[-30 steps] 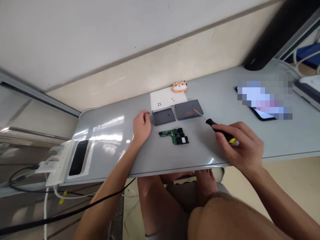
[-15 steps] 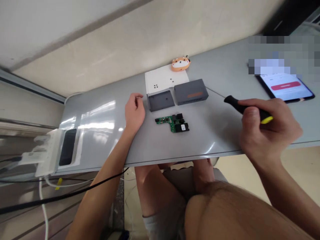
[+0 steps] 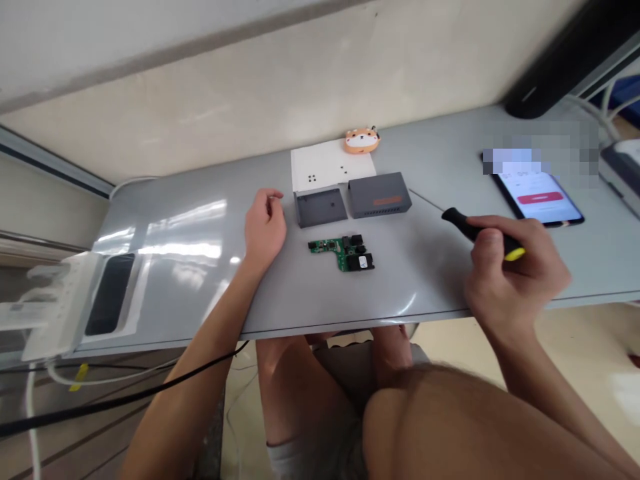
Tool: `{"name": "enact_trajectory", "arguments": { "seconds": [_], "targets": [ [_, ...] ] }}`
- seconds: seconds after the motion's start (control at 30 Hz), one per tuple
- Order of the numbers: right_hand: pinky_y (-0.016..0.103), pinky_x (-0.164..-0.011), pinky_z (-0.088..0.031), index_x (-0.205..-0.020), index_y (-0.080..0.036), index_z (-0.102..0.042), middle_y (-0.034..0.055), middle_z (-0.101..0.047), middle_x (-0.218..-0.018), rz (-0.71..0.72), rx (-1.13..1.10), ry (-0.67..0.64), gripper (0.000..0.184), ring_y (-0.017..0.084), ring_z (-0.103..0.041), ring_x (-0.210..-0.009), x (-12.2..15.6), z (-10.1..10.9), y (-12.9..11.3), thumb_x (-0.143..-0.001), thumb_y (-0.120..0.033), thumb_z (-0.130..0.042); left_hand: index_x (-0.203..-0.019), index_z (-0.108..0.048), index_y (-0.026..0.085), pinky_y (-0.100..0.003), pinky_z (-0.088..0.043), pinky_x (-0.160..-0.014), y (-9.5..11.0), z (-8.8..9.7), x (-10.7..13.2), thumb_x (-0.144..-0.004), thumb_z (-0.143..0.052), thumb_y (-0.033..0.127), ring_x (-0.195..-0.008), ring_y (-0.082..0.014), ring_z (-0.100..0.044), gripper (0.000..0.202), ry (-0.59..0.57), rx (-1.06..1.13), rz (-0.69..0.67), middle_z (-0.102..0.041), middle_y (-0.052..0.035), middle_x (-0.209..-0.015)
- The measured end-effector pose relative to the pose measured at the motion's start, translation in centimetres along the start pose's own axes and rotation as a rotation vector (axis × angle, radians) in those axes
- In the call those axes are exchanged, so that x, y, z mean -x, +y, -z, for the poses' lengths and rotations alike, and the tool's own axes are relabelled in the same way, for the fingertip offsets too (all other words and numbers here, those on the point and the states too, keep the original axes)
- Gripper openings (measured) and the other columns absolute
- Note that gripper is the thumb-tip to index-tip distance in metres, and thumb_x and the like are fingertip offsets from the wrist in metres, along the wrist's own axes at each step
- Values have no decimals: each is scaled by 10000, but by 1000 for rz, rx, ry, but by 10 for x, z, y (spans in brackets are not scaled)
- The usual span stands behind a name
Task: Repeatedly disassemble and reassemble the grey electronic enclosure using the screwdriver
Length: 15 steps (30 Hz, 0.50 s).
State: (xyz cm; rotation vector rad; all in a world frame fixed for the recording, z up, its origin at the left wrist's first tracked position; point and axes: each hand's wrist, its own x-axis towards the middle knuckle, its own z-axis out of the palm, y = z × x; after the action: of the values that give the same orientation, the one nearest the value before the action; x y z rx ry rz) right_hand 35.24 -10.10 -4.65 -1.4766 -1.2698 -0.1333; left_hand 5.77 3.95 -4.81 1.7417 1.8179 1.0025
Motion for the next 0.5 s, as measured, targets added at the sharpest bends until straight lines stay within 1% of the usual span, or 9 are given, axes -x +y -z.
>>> {"name": "enact_trajectory", "arguments": {
  "seconds": [0.13,0.27,0.4,0.5],
  "targets": [
    [349,-695,-455,-989,-190,-809,45,-703,-814,7,3,-24,233,173,-605,-705,0,1,1,-1036,-328,-627,-1026,-657,251,-308,-402,-650,0,1,-2,-1000,-481,119,-616,-171,-520,221,28,17,-18,-578,30,-719],
    [346,-710,-486,-1019,-220,-790,38,-718,-847,17,16,-61,240,181,-630,-741,0,3,-1,-1075,-334,-587,-1004,-661,248,-303,-411,-648,-1,0,-4,-983,-500,102,-624,-168,-542,219,52,42,-32,-592,34,-710],
    [336,-675,-470,-1031,-228,-792,28,-705,-837,-12,20,-47,248,172,-608,-720,0,1,-1,-1082,-334,-574,-1005,-655,249,-302,-435,-666,0,1,-4,-996,-501,109,-642,-169,-568,209,49,51,-23,-618,29,-729],
    [332,-665,-456,-1021,-229,-791,24,-702,-841,-5,7,-24,247,168,-605,-724,0,0,1,-1075,-344,-579,-1014,-654,255,-306,-452,-689,2,3,-3,-1007,-499,128,-667,-178,-591,201,40,35,-7,-634,23,-744]
  ]
}}
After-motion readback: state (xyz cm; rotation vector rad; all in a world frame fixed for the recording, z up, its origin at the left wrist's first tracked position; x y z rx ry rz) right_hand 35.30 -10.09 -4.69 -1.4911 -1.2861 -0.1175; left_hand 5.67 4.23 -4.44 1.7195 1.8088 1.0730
